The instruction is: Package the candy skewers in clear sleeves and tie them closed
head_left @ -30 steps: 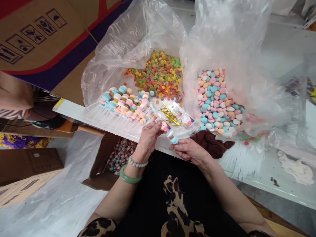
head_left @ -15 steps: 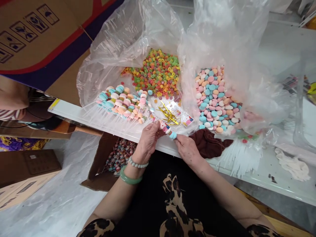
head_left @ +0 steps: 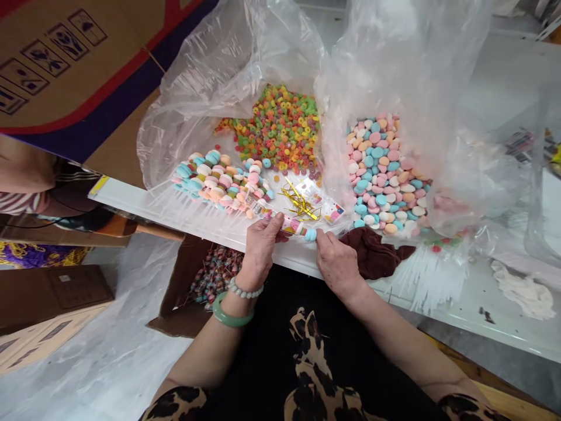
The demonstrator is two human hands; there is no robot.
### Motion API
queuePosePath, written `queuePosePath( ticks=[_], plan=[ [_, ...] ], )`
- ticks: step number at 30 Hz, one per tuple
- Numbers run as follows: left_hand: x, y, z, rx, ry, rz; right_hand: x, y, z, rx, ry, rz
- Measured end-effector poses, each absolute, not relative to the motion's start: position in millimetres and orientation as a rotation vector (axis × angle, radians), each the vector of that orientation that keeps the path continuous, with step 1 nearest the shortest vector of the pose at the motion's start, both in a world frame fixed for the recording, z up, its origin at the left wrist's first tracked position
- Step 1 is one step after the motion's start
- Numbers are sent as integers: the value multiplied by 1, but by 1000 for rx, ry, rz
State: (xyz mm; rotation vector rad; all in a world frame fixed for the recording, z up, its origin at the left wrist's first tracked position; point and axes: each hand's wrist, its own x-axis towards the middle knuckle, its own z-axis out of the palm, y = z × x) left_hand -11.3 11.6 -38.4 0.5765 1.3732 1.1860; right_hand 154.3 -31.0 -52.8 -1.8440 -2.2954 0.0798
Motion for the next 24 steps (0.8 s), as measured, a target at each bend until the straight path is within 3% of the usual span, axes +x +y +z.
queuePosePath(
  ticks=[4,13,24],
  plan=[
    [-2,8,-37,598,1322,1192,150,-30,-51,-1794,-2286,176],
    [-9,15,-40,359,1085,1225,168,-24,-43,-1468,-1729,1103],
    [2,9,-38,430,1032,1200,153,-21,-44,-1435,-1361,1379]
  ],
)
